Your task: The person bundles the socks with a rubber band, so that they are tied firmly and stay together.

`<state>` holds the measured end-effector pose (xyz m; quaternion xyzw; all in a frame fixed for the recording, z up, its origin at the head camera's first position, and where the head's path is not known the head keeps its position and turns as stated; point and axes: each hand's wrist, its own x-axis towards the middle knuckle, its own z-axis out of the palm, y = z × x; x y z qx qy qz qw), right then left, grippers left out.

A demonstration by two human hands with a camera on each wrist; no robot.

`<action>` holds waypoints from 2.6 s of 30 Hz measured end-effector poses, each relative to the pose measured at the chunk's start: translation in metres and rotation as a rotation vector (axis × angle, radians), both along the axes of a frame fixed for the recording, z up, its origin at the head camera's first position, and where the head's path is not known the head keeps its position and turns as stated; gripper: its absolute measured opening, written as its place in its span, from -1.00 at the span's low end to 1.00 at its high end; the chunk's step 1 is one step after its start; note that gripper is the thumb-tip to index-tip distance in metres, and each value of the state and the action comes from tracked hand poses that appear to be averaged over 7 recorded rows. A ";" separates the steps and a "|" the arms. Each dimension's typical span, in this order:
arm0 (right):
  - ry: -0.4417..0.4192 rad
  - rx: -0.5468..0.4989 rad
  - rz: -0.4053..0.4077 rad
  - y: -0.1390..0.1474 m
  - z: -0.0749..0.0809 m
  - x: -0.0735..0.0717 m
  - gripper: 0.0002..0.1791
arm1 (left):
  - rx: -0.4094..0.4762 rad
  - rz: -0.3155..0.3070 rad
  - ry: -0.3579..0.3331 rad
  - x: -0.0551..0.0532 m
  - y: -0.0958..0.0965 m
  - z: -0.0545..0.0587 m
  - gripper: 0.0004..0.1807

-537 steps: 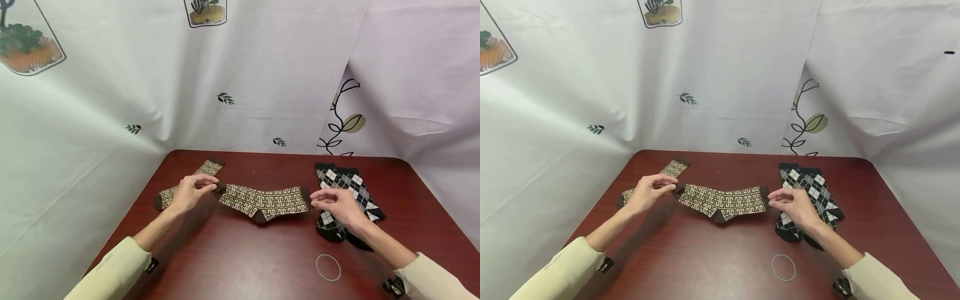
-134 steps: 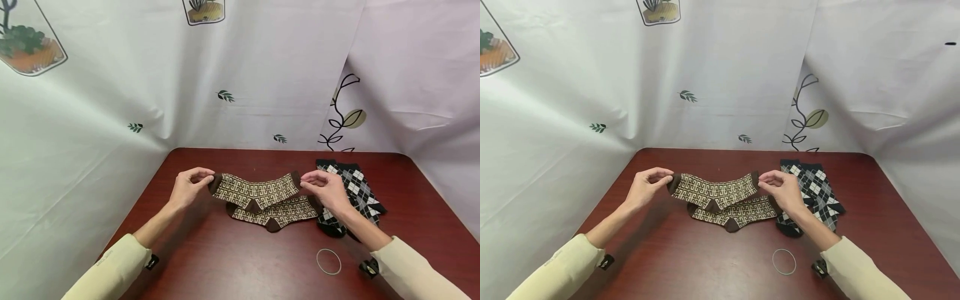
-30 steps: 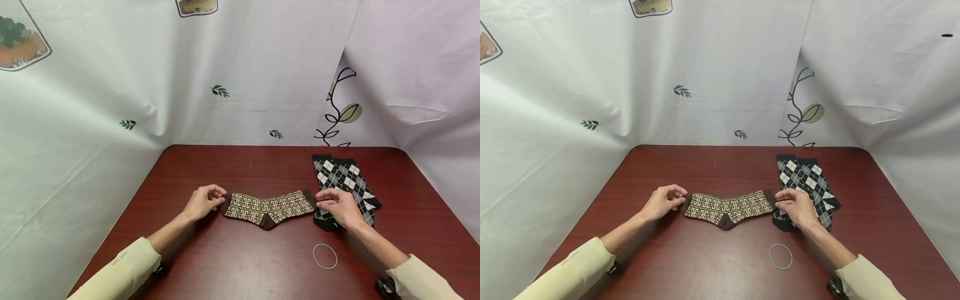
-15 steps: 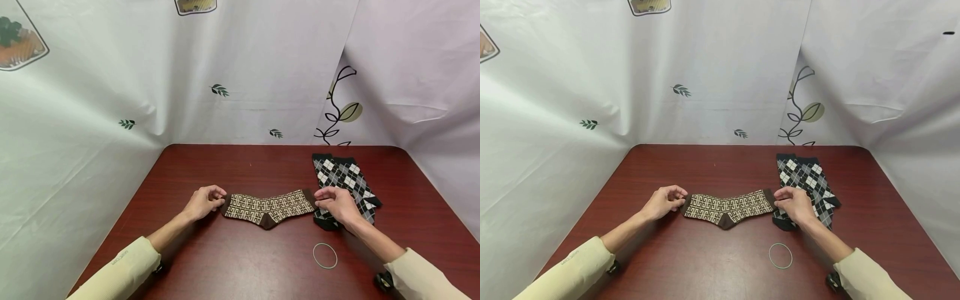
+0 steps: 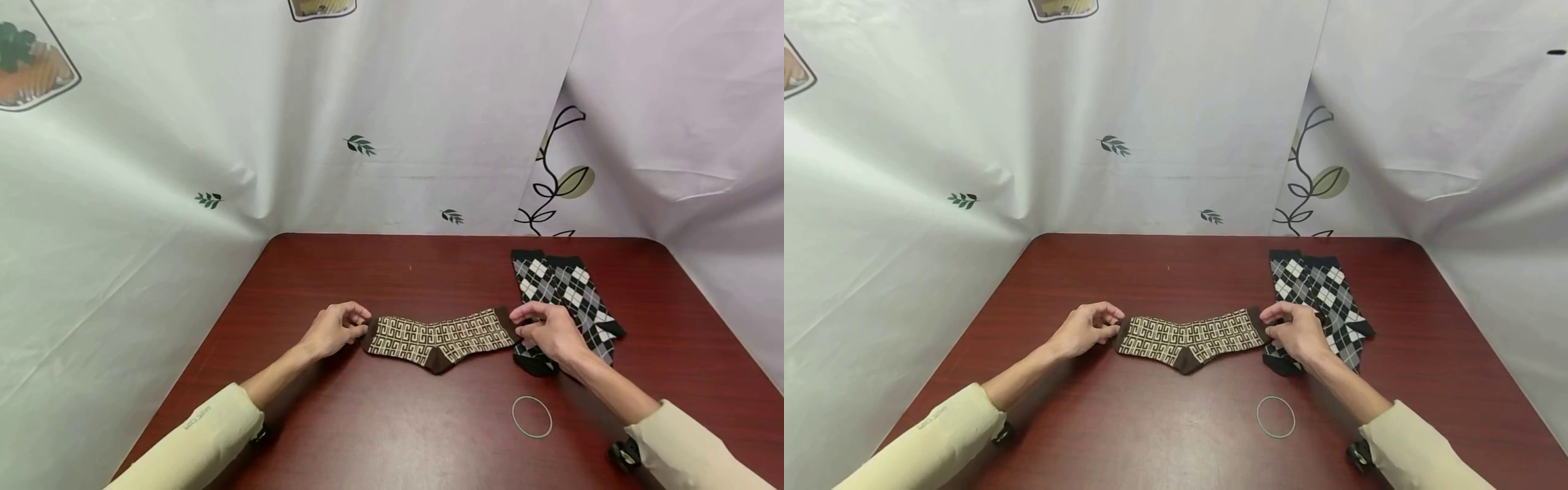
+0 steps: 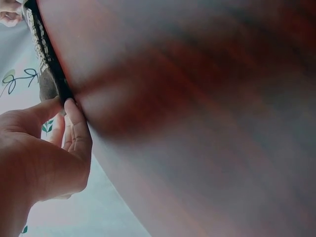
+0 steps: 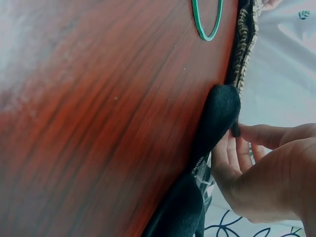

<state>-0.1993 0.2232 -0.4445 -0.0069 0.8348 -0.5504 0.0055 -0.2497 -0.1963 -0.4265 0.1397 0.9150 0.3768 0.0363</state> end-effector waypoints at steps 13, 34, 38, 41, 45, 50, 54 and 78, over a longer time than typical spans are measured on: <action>0.120 0.053 -0.040 -0.007 0.005 0.000 -0.82 | -0.035 -0.021 -0.004 -0.001 0.001 0.002 -0.79; 0.111 0.106 -0.048 -0.004 -0.002 -0.002 -0.77 | -0.046 -0.018 0.001 -0.001 0.000 0.002 -0.80; 0.122 0.097 -0.038 -0.003 -0.002 -0.003 -0.76 | -0.045 -0.017 0.000 -0.001 0.000 0.002 -0.80; 0.115 0.091 -0.036 -0.002 -0.003 -0.003 -0.75 | -0.046 -0.017 -0.001 -0.001 0.000 0.002 -0.81; 0.107 0.099 -0.035 -0.001 -0.003 -0.003 -0.76 | -0.049 -0.017 -0.001 -0.001 0.000 0.002 -0.82; 0.102 0.126 -0.029 0.000 -0.004 -0.002 -0.77 | -0.056 -0.022 0.013 -0.002 0.000 0.001 -0.83; 0.096 0.142 -0.024 0.001 -0.005 -0.001 -0.77 | -0.063 -0.031 0.034 -0.001 -0.001 0.000 -0.82; 0.080 0.048 -0.021 0.023 0.004 0.012 -0.62 | 0.000 -0.021 0.156 -0.002 -0.007 0.011 -0.71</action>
